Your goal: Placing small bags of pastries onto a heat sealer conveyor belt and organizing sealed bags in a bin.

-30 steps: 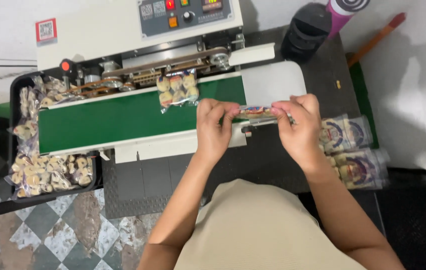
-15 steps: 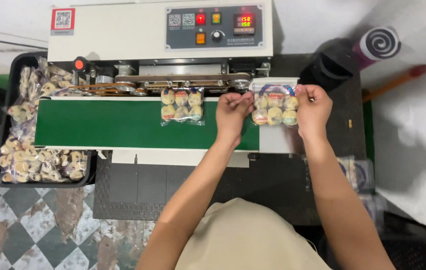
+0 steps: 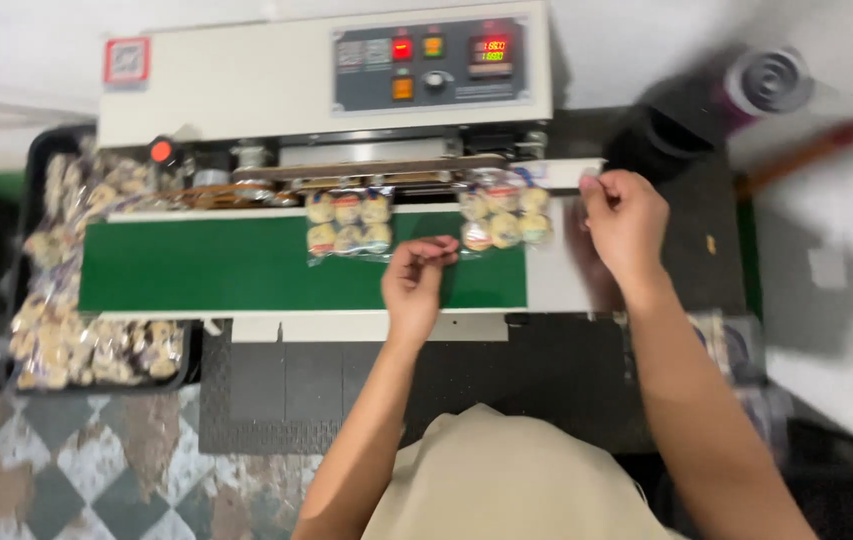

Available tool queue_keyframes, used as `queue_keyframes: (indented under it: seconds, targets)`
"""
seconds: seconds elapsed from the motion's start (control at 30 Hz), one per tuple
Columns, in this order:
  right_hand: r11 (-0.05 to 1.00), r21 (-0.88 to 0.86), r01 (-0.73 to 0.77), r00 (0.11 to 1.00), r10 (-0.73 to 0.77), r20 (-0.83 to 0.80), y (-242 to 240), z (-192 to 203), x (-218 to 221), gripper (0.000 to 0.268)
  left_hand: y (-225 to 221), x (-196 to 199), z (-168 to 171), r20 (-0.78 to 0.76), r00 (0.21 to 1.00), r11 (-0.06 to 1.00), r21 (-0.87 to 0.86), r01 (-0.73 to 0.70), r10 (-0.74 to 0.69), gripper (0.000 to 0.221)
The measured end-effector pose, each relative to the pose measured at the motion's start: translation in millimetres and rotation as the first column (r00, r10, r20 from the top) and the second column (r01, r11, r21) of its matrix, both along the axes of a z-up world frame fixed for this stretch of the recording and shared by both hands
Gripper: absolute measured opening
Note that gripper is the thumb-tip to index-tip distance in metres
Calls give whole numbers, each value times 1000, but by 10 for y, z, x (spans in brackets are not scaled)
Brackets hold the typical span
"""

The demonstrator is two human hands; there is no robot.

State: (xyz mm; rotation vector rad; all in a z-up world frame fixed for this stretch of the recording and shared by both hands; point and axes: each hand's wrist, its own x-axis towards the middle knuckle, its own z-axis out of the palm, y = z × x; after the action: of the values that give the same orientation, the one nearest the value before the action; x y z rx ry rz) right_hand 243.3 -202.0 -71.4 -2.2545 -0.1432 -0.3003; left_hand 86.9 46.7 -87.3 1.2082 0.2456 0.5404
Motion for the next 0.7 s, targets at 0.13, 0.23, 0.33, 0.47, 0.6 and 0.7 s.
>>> queue_keyframes:
  seconds: [0.13,0.23,0.33,0.47,0.6,0.7]
  targets:
    - [980,-173,95,995,-100,-22,-1039,-165,-423,23,139,-27,-126,57,997,989,141,51,-60,20]
    - [871,-457,181,949,-277,-151,-1638,-227,-974,24,182,-47,-5,29,993,988,108,107,-110,20]
    - [832,-554,6,849,-297,-437,-2057,-315,-1437,43,171,-79,28,13,992,971,207,122,-127,20]
    - [857,-510,74,813,-348,-467,-2197,-507,-1553,62,253,-47,-17,12,989,959,246,141,-149,20]
    - [834,-543,96,749,-420,-513,-2383,-829,-1503,59,321,-67,-29,-10,992,961,247,125,-126,20]
    - [846,-530,63,757,-386,-527,-2528,-1191,-1409,42,331,-118,31,-15,995,963,252,98,-98,20]
